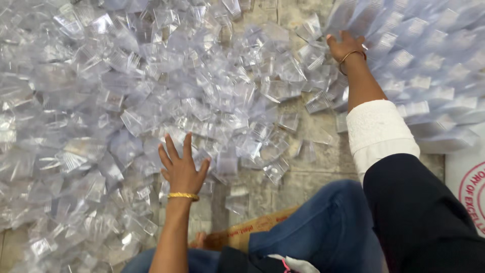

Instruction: The person sits cross-legged on the floor among a large pile of clear plastic cups and repeatedly picks up loose cups, nests them together, and stacks the nested cups onto the growing stacks beside them.

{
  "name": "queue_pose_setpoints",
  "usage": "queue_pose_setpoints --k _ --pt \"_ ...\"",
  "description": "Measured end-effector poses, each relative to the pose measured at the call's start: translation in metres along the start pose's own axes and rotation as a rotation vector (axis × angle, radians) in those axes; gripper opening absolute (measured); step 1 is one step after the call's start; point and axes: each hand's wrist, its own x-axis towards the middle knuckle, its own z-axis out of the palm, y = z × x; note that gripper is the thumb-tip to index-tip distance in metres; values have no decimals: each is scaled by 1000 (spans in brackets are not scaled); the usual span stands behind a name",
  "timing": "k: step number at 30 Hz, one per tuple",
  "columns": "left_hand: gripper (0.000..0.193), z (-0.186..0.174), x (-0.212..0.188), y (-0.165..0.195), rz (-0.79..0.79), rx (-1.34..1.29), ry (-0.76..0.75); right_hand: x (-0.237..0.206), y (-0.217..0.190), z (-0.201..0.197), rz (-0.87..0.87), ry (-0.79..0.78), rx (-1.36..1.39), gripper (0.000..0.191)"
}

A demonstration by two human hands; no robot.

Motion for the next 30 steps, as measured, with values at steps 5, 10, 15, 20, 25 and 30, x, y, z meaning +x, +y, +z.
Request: queue_pose_setpoints --k 5,10,15,20,25,30 --pt "88 2 3 -2 -71 -49 18 -11 -19 36 50 -172 -264 82" --pt "84 9 8 -12 67 -185 167 -68 -12 101 -149 -236 281 102" --pt "80 14 7 -33 120 -166 207 -187 -35 116 -431 -495 311 94" --pt "75 15 7 -42 -16 -157 103 -250 2 33 -567 -607 347 70" --pt "77 13 1 -41 9 -112 41 -203 145 -41 -291 -175 188 37" --pt "77 10 0 -30 -80 -73 -68 -185 229 -34 -151 76 -254 64"
